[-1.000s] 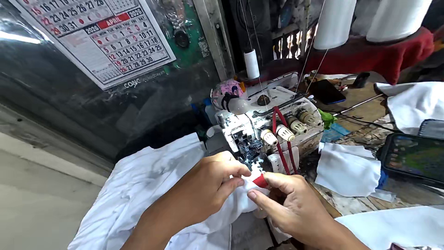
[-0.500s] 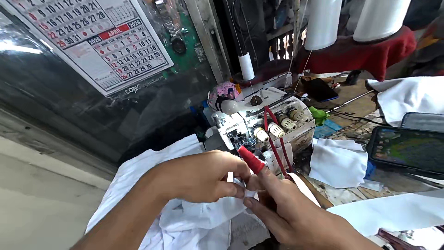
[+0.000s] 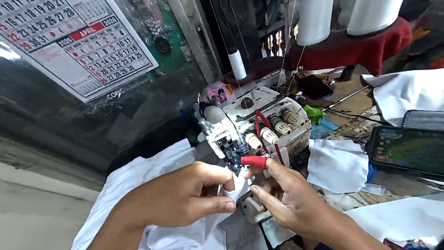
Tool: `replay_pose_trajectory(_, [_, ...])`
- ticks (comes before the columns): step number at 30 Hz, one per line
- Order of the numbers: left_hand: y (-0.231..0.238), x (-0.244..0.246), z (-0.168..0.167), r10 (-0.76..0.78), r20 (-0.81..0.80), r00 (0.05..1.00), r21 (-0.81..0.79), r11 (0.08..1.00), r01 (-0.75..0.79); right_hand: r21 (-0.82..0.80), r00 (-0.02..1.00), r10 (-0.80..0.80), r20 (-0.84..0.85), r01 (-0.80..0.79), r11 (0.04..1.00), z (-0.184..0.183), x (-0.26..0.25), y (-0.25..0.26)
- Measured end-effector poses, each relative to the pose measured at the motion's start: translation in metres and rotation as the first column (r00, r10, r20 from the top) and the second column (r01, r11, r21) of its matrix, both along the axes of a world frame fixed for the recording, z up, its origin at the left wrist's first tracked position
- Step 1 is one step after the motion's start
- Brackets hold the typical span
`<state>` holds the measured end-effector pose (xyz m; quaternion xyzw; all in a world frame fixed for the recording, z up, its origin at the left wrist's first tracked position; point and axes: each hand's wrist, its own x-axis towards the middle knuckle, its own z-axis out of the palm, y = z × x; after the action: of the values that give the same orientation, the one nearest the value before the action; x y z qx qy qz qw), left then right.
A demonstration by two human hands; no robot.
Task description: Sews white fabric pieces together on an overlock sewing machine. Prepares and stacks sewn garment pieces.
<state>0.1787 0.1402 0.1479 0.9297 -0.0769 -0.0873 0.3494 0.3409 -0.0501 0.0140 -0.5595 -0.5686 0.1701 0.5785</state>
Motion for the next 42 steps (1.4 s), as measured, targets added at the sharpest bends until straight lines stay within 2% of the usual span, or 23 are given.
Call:
replay_pose_trajectory(2, [0.003, -0.003, 0.002, -0.018, -0.031, 0.999, -0.09, 0.996, 0.015, -0.015, 0.999, 0.035, -0.002, -0.035, 0.999, 0.007, 0.001, 0.003])
replay_pose_trajectory(5, [0.006, -0.007, -0.005, 0.0, -0.066, 0.998, -0.207, 0.978, -0.014, -0.05, 0.968, 0.233, -0.09, -0.238, 0.97, 0.023, -0.001, 0.009])
replay_pose_trajectory(7, [0.004, -0.008, -0.005, 0.029, -0.065, 0.997, -0.228, 0.973, -0.043, -0.072, 0.925, 0.359, -0.121, -0.369, 0.926, 0.033, -0.001, 0.015])
replay_pose_trajectory(9, [0.0, -0.009, 0.002, 0.059, -0.079, 0.995, -0.179, 0.981, -0.073, -0.09, 0.919, 0.389, -0.063, -0.394, 0.915, 0.042, 0.001, 0.019])
replay_pose_trajectory(12, [-0.006, -0.004, 0.014, 0.132, -0.125, 0.983, 0.067, 0.99, -0.124, -0.187, 0.94, 0.33, 0.085, -0.31, 0.932, 0.049, 0.006, 0.023])
replay_pose_trajectory(15, [-0.008, 0.008, 0.017, 0.169, -0.109, 0.979, 0.386, 0.915, -0.115, -0.305, 0.926, 0.356, 0.127, -0.305, 0.902, 0.049, 0.008, 0.02])
replay_pose_trajectory(17, [-0.014, 0.013, 0.02, 0.115, -0.095, 0.989, 0.471, 0.88, -0.057, -0.266, 0.941, 0.263, 0.213, -0.203, 0.942, 0.037, -0.001, 0.006])
replay_pose_trajectory(19, [-0.026, 0.012, 0.021, 0.03, -0.089, 0.996, 0.521, 0.853, 0.021, -0.216, 0.942, 0.083, 0.324, -0.011, 0.976, 0.022, -0.017, -0.015])
replay_pose_trajectory(21, [-0.029, 0.013, 0.016, 0.023, -0.148, 0.989, 0.524, 0.85, 0.058, -0.214, 0.94, -0.052, 0.336, 0.13, 0.968, 0.009, -0.029, -0.029])
replay_pose_trajectory(23, [-0.02, 0.012, 0.005, 0.085, -0.139, 0.987, 0.539, 0.842, 0.004, -0.262, 0.968, -0.006, 0.251, 0.074, 0.962, -0.004, -0.028, -0.027])
replay_pose_trajectory(25, [-0.015, 0.009, 0.001, 0.111, -0.033, 0.993, 0.647, 0.76, -0.064, -0.261, 0.989, 0.136, 0.055, -0.117, 0.958, -0.004, -0.019, -0.015])
replay_pose_trajectory(27, [-0.019, 0.005, 0.001, 0.096, 0.072, 0.993, 0.688, 0.716, -0.119, -0.27, 0.938, 0.292, -0.185, -0.334, 0.903, 0.009, -0.007, -0.005])
replay_pose_trajectory(29, [-0.03, 0.003, -0.001, 0.072, 0.124, 0.99, 0.69, 0.711, -0.138, -0.286, 0.847, 0.381, -0.372, -0.495, 0.82, 0.017, 0.004, 0.001])
replay_pose_trajectory(32, [-0.038, 0.008, -0.007, 0.081, 0.183, 0.98, 0.715, 0.673, -0.189, -0.29, 0.777, 0.442, -0.448, -0.594, 0.751, 0.02, 0.013, 0.005])
replay_pose_trajectory(35, [-0.035, 0.008, -0.01, 0.108, 0.25, 0.962, 0.712, 0.653, -0.258, -0.255, 0.735, 0.468, -0.491, -0.635, 0.729, 0.017, 0.015, 0.009])
replay_pose_trajectory(40, [-0.013, -0.001, -0.013, 0.154, 0.21, 0.965, 0.563, 0.788, -0.248, -0.247, 0.716, 0.436, -0.545, -0.634, 0.733, 0.018, 0.014, 0.009])
replay_pose_trajectory(42, [-0.016, -0.001, -0.006, 0.154, 0.234, 0.96, 0.55, 0.793, -0.262, -0.261, 0.732, 0.419, -0.537, -0.617, 0.742, 0.021, 0.013, 0.011])
